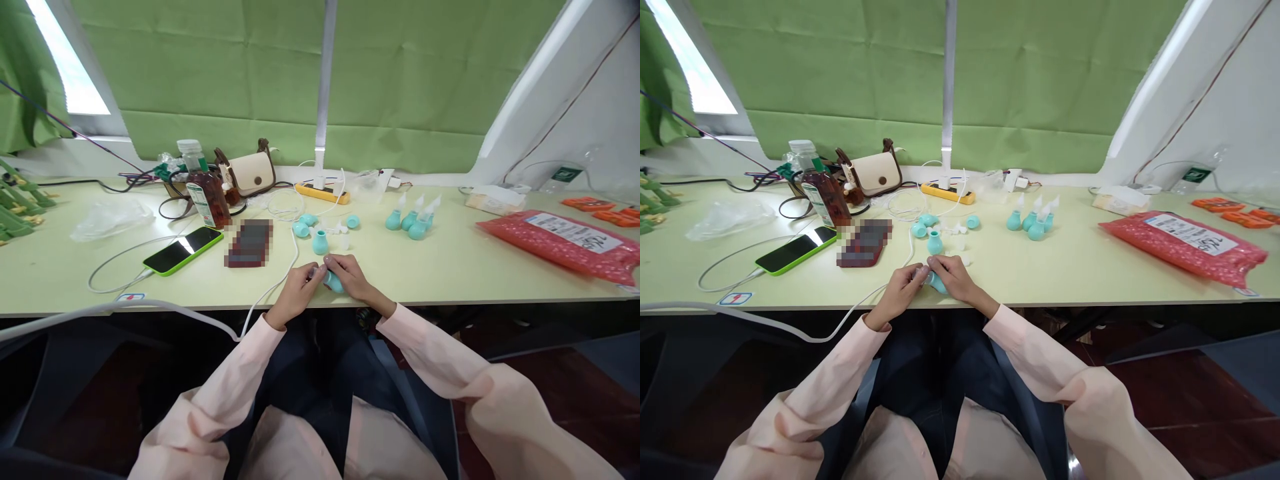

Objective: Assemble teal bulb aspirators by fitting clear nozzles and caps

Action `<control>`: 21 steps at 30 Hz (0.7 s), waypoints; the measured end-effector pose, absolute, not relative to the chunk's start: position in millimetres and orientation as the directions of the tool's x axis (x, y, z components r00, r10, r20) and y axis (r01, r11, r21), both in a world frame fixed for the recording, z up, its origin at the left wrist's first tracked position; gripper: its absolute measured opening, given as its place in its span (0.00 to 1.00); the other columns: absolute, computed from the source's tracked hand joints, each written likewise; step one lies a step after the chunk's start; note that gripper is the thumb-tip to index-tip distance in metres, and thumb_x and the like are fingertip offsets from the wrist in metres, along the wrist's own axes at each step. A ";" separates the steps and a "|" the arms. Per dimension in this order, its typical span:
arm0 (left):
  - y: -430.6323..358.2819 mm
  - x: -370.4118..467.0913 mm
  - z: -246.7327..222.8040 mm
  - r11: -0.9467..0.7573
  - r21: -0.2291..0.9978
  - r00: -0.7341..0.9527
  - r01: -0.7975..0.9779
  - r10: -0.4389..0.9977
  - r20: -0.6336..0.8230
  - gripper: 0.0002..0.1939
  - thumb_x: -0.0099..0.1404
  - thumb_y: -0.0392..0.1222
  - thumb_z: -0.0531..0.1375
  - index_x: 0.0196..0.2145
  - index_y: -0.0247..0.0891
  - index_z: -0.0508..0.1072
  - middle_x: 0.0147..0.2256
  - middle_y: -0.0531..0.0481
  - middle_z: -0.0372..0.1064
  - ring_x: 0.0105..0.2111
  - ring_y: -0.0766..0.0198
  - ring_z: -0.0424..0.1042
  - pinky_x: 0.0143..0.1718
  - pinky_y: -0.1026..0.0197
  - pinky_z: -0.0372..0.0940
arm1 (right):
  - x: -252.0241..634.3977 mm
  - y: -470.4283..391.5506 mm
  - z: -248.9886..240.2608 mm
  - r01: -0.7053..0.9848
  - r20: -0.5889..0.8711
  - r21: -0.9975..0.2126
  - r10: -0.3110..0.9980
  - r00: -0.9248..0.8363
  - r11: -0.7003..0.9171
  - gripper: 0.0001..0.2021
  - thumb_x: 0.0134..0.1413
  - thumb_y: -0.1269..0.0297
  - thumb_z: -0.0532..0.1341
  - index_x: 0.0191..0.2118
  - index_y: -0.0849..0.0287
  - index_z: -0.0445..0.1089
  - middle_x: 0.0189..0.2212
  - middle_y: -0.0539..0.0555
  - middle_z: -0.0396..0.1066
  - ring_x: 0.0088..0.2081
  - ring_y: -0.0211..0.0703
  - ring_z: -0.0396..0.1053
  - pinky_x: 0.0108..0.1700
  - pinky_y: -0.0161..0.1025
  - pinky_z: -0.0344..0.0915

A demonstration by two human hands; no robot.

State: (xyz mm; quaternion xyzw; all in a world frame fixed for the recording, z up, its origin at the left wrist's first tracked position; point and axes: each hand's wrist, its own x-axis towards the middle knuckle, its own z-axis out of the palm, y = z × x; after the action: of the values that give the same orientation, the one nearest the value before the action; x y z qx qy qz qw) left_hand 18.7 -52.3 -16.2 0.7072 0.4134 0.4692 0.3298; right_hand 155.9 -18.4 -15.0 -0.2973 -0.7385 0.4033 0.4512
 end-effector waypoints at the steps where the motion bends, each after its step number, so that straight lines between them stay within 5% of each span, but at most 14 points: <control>1: -52.3 19.8 -17.1 -0.424 0.876 0.231 0.232 0.898 0.374 0.18 0.61 0.49 0.48 0.19 0.35 0.56 0.17 0.59 0.46 0.17 0.73 0.47 0.18 0.69 0.47 | 156.0 -17.4 -14.4 0.063 0.405 -0.879 0.811 -0.423 0.472 0.18 0.51 0.55 0.52 0.17 0.61 0.58 0.14 0.46 0.53 0.19 0.32 0.52 0.22 0.32 0.49; 12: -56.5 30.8 -14.5 -0.278 0.959 0.314 -0.045 0.908 0.278 0.20 0.61 0.54 0.42 0.18 0.39 0.49 0.14 0.61 0.39 0.13 0.75 0.43 0.12 0.70 0.46 | 159.9 -14.6 -5.1 -0.091 0.199 -0.980 0.813 -0.548 0.179 0.20 0.45 0.51 0.55 0.16 0.62 0.60 0.07 0.45 0.53 0.09 0.31 0.51 0.12 0.32 0.47; 17: -64.2 11.3 8.9 -0.396 0.918 0.186 0.036 0.905 0.383 0.21 0.61 0.55 0.39 0.18 0.40 0.46 0.16 0.60 0.37 0.13 0.74 0.42 0.14 0.69 0.45 | 164.4 -10.2 -3.0 -0.164 0.228 -0.973 0.805 -0.547 0.164 0.20 0.47 0.48 0.52 0.18 0.61 0.59 0.07 0.46 0.53 0.09 0.32 0.51 0.13 0.33 0.50; 21: -68.0 -0.2 17.8 -0.493 0.825 0.102 0.276 0.869 0.485 0.17 0.59 0.51 0.49 0.21 0.37 0.58 0.18 0.57 0.49 0.17 0.72 0.50 0.19 0.67 0.50 | 175.2 -1.0 8.8 -0.219 0.333 -0.940 0.844 -0.420 0.261 0.25 0.48 0.41 0.40 0.25 0.59 0.58 0.14 0.48 0.55 0.16 0.36 0.57 0.20 0.36 0.57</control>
State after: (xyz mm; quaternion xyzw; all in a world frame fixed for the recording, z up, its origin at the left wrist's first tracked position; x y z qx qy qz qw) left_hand -0.2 -68.0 17.8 0.6865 0.4168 0.5246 0.2826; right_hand 175.2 -1.0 8.8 -0.2467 -0.6338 0.5553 0.4786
